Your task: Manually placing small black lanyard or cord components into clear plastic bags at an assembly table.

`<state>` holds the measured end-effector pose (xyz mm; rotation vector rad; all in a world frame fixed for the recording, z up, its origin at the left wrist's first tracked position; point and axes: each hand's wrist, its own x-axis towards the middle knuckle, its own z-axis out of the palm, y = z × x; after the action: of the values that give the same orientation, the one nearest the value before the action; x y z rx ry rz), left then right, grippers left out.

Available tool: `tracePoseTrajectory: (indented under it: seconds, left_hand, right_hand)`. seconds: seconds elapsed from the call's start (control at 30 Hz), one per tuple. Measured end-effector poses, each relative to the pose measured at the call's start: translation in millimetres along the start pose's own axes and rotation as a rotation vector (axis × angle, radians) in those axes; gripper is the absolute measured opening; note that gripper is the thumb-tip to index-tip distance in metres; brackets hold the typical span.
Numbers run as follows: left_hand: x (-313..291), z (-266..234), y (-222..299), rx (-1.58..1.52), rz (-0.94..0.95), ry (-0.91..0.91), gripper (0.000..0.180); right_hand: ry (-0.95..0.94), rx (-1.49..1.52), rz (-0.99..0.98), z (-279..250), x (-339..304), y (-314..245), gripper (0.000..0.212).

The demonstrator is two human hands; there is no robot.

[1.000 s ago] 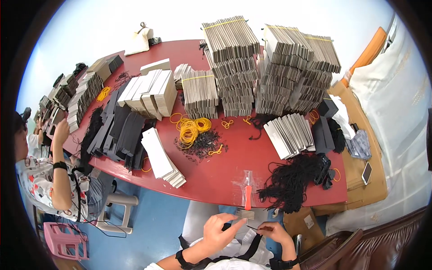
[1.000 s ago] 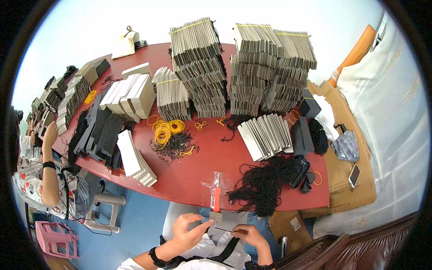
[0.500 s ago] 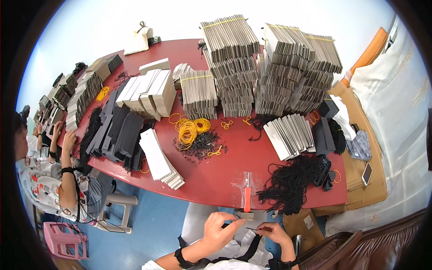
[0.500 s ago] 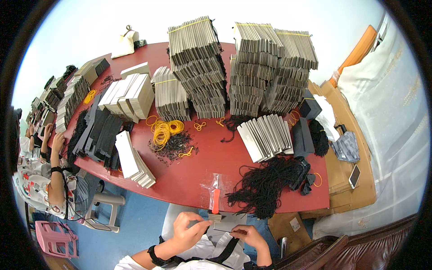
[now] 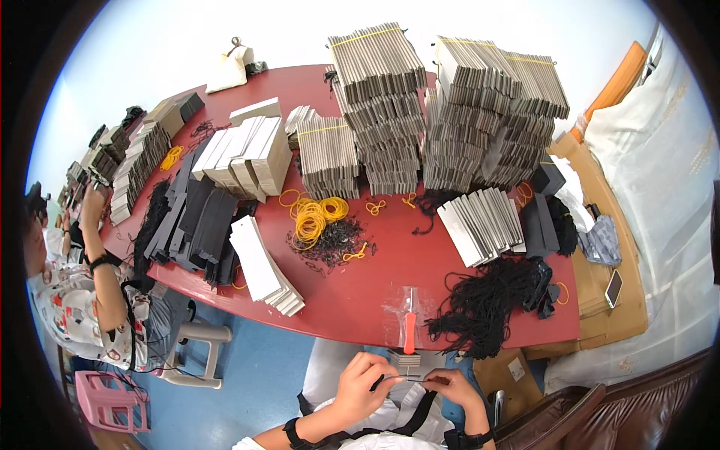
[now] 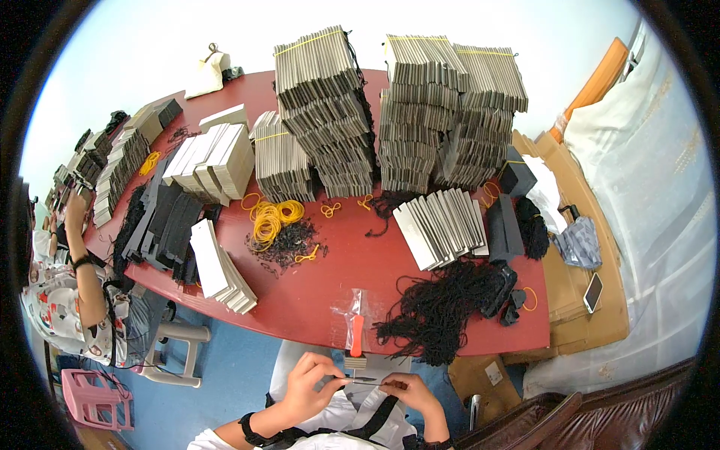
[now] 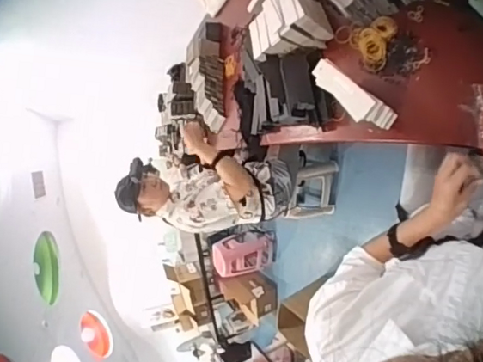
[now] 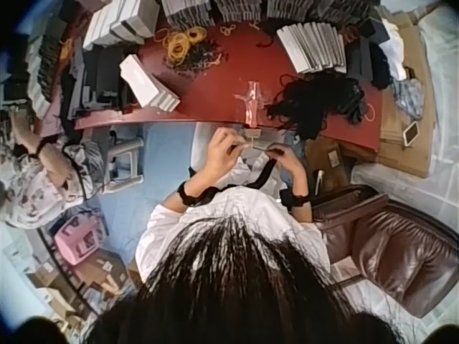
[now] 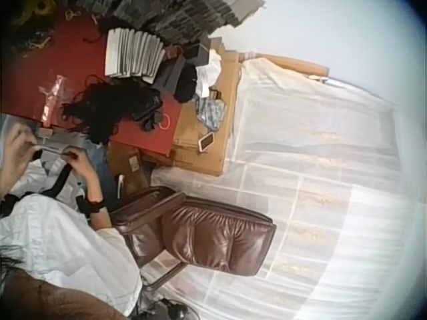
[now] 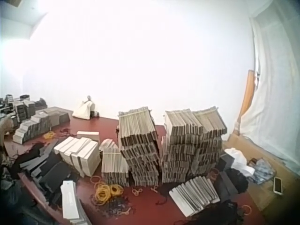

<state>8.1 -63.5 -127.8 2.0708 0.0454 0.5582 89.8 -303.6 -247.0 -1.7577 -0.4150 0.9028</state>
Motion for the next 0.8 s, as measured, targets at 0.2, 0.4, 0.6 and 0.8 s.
tracePoseTrajectory:
  seconds: [0.2,0.4,0.6,0.8]
  left_hand:
    - [-9,-5,1,0.011,0.056,-0.085,0.021]
    - [-17,0,2,-0.178,-0.094,-0.220,0.016]
    - [-14,5,2,-0.277,-0.245,-0.160,0.014]
    - [-10,5,-1,-0.386,-0.292,-0.221,0.010]
  right_hand:
    - [0.000,0.004,0.003,2,-3,-5,0.010]
    - [0.003,0.119,-0.025,7,-4,-2,0.008]
    - [0.005,0.092,0.022,8,-4,2,0.009]
    - [0.013,0.099,0.019,8,-7,-2,0.010]
